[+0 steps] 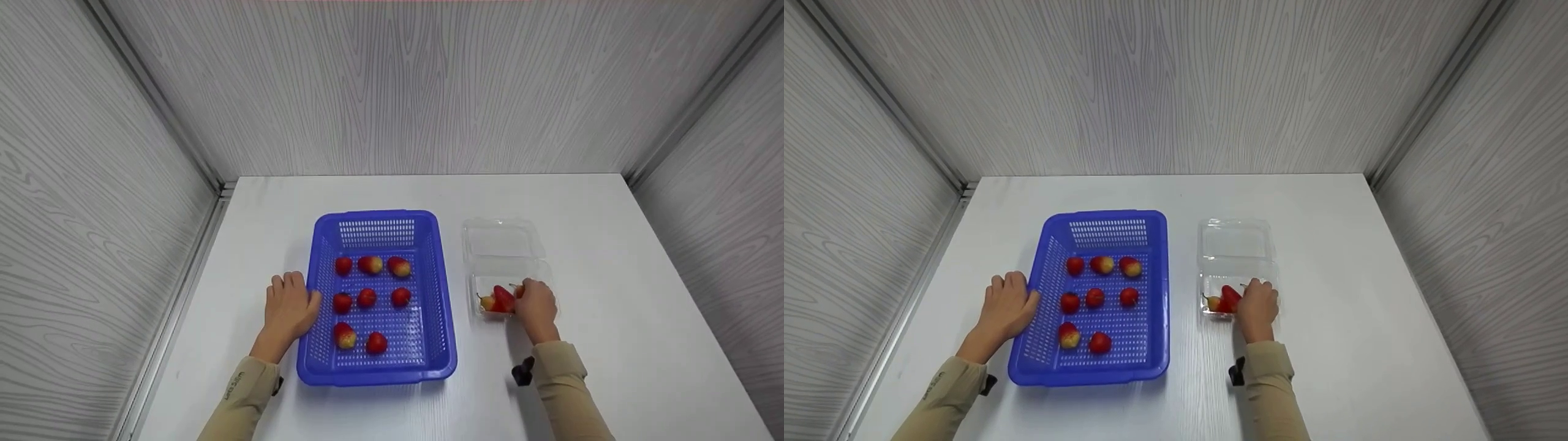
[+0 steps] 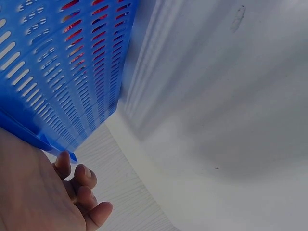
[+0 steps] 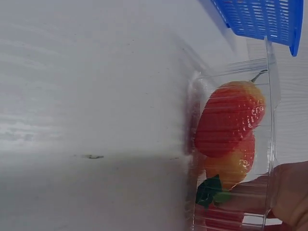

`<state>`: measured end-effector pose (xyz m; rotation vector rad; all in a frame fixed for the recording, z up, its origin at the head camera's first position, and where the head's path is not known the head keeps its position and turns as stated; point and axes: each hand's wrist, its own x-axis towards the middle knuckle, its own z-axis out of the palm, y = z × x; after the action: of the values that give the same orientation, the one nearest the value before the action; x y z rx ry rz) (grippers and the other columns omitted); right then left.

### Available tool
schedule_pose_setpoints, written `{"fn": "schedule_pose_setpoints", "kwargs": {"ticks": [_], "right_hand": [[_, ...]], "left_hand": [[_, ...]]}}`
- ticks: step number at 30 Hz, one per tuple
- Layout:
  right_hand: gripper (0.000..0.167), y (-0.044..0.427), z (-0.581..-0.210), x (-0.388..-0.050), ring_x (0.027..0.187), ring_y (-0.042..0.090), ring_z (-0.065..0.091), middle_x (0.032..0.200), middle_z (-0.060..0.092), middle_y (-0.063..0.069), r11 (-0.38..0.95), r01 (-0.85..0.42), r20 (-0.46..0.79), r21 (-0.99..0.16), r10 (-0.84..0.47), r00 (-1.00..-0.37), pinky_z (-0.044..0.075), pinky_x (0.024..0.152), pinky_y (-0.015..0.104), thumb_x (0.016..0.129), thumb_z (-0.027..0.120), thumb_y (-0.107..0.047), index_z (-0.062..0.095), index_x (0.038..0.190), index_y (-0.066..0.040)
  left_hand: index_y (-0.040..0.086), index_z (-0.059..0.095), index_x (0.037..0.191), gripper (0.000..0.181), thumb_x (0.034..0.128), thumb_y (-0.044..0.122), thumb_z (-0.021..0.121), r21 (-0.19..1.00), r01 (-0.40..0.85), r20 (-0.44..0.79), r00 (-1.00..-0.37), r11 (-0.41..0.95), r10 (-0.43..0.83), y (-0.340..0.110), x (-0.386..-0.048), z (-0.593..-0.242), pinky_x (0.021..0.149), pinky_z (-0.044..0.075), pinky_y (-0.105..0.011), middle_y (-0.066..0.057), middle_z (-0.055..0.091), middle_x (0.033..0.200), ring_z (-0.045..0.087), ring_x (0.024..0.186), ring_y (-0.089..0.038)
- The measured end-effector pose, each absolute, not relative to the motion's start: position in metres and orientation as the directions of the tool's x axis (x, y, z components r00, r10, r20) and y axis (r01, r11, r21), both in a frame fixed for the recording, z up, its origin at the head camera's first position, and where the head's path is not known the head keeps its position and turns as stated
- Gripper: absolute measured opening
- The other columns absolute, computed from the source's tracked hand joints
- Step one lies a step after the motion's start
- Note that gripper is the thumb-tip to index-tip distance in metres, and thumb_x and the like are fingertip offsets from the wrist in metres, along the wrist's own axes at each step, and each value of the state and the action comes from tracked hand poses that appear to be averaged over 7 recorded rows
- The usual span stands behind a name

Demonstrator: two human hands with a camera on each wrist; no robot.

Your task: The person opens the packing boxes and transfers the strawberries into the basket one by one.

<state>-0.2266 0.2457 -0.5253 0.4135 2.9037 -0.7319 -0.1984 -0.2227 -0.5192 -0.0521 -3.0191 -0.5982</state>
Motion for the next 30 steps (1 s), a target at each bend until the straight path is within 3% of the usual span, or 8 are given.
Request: {"fn": "schedule_pose_setpoints", "kwargs": {"ticks": [12, 18, 26, 30], "right_hand": [[0.019, 0.245, -0.524, -0.222, 0.087, 0.035, 0.054, 0.098, 0.059, 0.024, 0.788, 0.325, -0.152, -0.524, 0.289, -0.945, 0.048, 0.079, 0.047, 0.09, 0.06, -0.003, 0.059, 0.104, 0.009], [0.031, 0.245, -0.517, -0.22, 0.097, 0.037, 0.054, 0.109, 0.058, 0.025, 0.769, 0.347, -0.169, -0.537, 0.305, -0.937, 0.048, 0.091, 0.05, 0.09, 0.064, -0.005, 0.057, 0.117, 0.008], [0.041, 0.239, -0.499, -0.217, 0.103, 0.041, 0.055, 0.115, 0.059, 0.028, 0.774, 0.27, -0.022, -0.573, 0.315, -0.949, 0.047, 0.09, 0.055, 0.085, 0.061, 0.0, 0.057, 0.125, 0.009], [0.041, 0.23, -0.487, -0.215, 0.104, 0.04, 0.055, 0.119, 0.059, 0.027, 0.738, 0.254, -0.027, -0.625, 0.305, -0.952, 0.047, 0.093, 0.052, 0.088, 0.061, -0.002, 0.056, 0.128, 0.007]], "left_hand": [[-0.005, 0.046, 0.104, 0.035, 0.0935, 0.028, 0.046, 0.382, 0.013, 0.009, -1.0, 0.924, 0.011, -0.222, -0.199, -0.519, 0.081, 0.031, -0.049, -0.02, 0.044, 0.095, 0.037, 0.092, -0.037], [-0.005, 0.045, 0.105, 0.035, 0.0938, 0.028, 0.046, 0.383, 0.012, 0.0, -1.0, 0.924, 0.014, -0.222, -0.198, -0.521, 0.081, 0.031, -0.049, -0.019, 0.044, 0.095, 0.037, 0.092, -0.037], [-0.004, 0.046, 0.097, 0.029, 0.0925, 0.024, 0.047, 0.39, 0.035, 0.05, -0.999, 0.92, 0.017, -0.222, -0.197, -0.522, 0.079, 0.032, -0.049, -0.019, 0.044, 0.09, 0.037, 0.088, -0.037], [-0.004, 0.046, 0.097, 0.029, 0.0923, 0.024, 0.047, 0.394, 0.042, 0.058, -0.998, 0.918, 0.021, -0.223, -0.199, -0.521, 0.078, 0.031, -0.049, -0.019, 0.044, 0.09, 0.037, 0.087, -0.037]]}}
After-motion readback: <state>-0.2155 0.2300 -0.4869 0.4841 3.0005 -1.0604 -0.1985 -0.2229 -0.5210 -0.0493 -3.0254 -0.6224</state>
